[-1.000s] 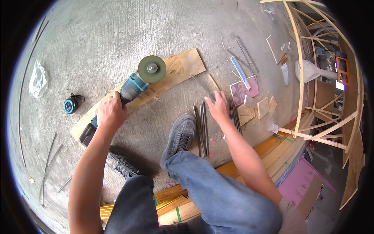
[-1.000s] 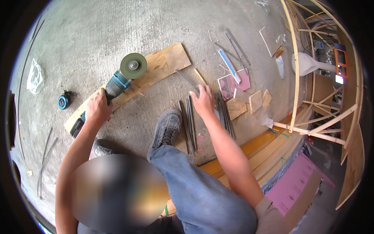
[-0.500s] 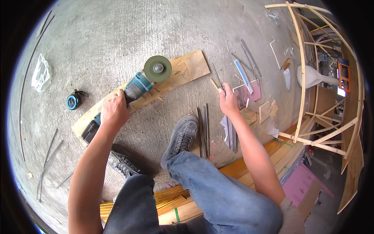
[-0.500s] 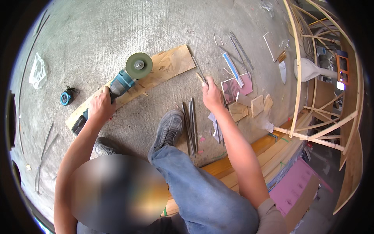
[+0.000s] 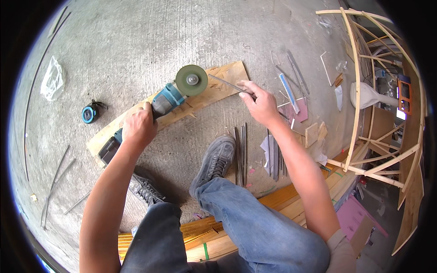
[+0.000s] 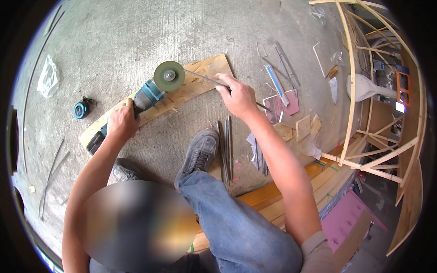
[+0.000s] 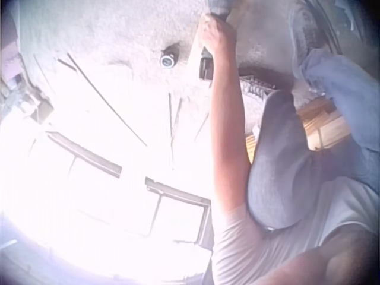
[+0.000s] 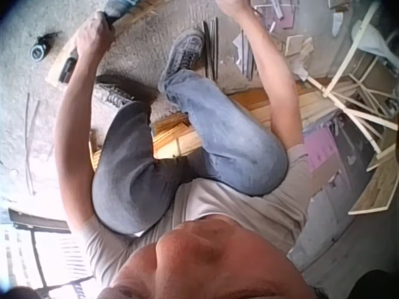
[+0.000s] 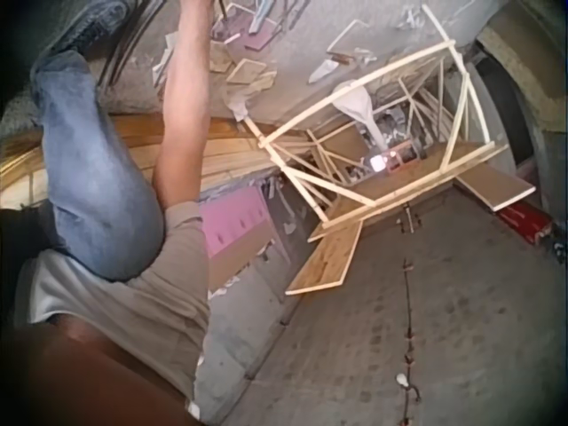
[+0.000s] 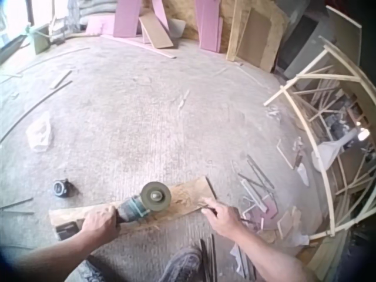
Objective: The person sits on the floor and uses a handheld angle grinder to smooth the ends of thin metal rods. They repeatedly pick up rods from a pile, hold them against the spinning disc, and place the finished pieces back down.
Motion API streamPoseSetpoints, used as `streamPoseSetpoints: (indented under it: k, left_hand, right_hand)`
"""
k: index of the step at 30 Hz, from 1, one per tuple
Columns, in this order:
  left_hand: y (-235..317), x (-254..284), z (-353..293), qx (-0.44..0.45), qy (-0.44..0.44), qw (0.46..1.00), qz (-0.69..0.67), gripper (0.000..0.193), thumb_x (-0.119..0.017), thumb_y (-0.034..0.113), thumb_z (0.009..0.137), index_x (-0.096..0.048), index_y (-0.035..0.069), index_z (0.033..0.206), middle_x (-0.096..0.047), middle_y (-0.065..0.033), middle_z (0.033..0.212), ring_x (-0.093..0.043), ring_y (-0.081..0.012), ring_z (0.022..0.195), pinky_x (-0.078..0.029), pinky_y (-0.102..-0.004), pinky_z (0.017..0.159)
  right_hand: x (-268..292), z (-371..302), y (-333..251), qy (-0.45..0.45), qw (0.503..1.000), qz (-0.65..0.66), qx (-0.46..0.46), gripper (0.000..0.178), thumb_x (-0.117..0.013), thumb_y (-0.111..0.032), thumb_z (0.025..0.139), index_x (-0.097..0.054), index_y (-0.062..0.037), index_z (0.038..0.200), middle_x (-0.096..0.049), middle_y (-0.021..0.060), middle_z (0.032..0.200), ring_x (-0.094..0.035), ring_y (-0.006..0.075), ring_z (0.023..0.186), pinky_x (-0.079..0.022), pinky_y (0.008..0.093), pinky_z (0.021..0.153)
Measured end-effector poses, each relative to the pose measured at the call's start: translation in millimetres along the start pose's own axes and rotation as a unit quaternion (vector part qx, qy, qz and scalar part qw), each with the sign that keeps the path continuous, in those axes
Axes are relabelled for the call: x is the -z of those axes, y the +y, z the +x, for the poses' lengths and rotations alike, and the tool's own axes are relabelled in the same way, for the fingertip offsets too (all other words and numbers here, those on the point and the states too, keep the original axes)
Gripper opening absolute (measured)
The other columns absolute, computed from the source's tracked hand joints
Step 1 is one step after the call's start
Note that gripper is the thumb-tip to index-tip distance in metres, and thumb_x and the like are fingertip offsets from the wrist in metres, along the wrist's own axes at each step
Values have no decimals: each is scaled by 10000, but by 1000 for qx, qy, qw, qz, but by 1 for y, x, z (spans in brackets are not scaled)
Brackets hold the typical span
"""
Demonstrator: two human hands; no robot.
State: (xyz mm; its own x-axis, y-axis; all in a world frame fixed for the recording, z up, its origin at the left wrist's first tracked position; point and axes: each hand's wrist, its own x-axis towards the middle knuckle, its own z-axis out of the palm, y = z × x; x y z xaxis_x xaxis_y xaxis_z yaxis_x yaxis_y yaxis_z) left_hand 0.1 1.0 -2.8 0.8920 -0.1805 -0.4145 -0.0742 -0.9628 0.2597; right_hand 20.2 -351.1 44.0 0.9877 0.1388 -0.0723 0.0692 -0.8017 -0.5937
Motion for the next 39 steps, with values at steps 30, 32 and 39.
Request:
streamPoseSetpoints:
  k: [30,32,39]
  left_hand:
    - [3,5,-1,6,-3,1000,-15,322,-645,220,852,-516,4,1053,-659,-247,959,-644,-415,958,-508,-488,852]
    - [3,4,-1,7,-5,1000,-15,325,-643,223,854,-516,4,1058,-661,-249,966,-645,-415,960,-508,-488,853]
    - [4,5,-1,2,-3,1000,-9,331,-638,222,855,-513,-3,1063,-662,-253,972,-646,-413,964,-510,-486,852]
  right_hand:
    - [-6,9,-7,97,953,-203,205,239,-681,-122,862,-762,-220,1065,-624,-7,803,-672,203,668,-546,335,533]
    - [-6,9,-7,98,947,-216,215,239,-681,-120,854,-761,-220,1057,-609,-8,793,-668,202,662,-543,336,526]
    - [-6,8,-7,85,946,-224,220,253,-684,-129,841,-752,-212,1070,-596,5,788,-663,214,648,-536,348,513]
